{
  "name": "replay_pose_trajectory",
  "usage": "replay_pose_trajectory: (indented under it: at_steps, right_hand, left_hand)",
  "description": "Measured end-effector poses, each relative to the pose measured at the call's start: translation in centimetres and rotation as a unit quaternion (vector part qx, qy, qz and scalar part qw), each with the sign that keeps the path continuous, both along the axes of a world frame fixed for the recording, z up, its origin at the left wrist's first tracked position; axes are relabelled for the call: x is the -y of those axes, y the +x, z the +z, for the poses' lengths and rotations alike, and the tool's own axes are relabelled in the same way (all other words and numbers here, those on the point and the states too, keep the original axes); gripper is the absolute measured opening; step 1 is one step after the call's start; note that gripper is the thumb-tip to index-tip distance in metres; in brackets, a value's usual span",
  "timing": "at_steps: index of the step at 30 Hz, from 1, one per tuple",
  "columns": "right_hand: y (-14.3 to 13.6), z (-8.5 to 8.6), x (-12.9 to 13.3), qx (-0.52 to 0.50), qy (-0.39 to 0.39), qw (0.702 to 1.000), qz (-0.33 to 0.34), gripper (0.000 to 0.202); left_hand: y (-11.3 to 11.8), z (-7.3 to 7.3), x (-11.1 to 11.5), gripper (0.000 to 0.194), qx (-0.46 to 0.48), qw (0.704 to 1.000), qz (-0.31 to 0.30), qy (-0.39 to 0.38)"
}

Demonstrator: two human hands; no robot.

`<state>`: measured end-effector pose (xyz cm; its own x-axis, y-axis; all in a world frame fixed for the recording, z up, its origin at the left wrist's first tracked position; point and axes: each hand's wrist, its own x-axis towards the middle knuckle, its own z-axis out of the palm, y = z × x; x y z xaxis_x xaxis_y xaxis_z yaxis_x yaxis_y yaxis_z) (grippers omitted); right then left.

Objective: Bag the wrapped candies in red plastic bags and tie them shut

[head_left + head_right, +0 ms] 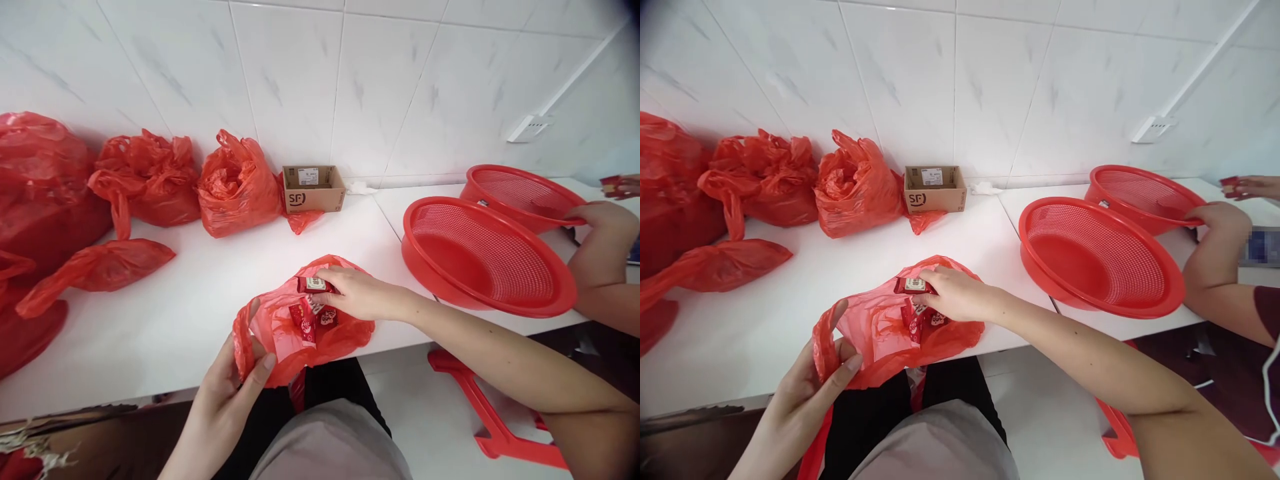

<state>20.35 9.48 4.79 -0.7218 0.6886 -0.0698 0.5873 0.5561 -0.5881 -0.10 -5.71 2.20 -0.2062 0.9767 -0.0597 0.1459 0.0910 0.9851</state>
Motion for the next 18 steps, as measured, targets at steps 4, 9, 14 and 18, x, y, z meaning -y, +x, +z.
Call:
replay_pose_trajectory:
  at_steps: [4, 9, 14, 18]
  right_hand:
    - [-0.5, -0.1, 0.1, 0.067, 0.023, 0.997, -0.016, 0.039]
    - [1.1, 1.2, -1.0, 0.152, 0.077, 0.985, 0.011, 0.07]
    - [3.8, 5.5, -3.0, 0.117, 0.101, 0.987, 0.04, 0.052]
    - [5.0, 8.2, -5.0, 0.231, 0.218, 0.948, -0.01, 0.052]
  left_hand:
    - [0.2, 1.1, -0.3, 0.064, 0.03, 0.998, 0.046, -0.013]
    - [-2.8, 1.5, -1.9, 0.072, 0.081, 0.994, 0.078, 0.0]
    - [-8.2, 2.3, -4.7, 0.038, 0.149, 0.981, 0.12, 0.011]
    - [-10.4, 4.9, -7.1, 0.02, 0.137, 0.981, 0.13, 0.045]
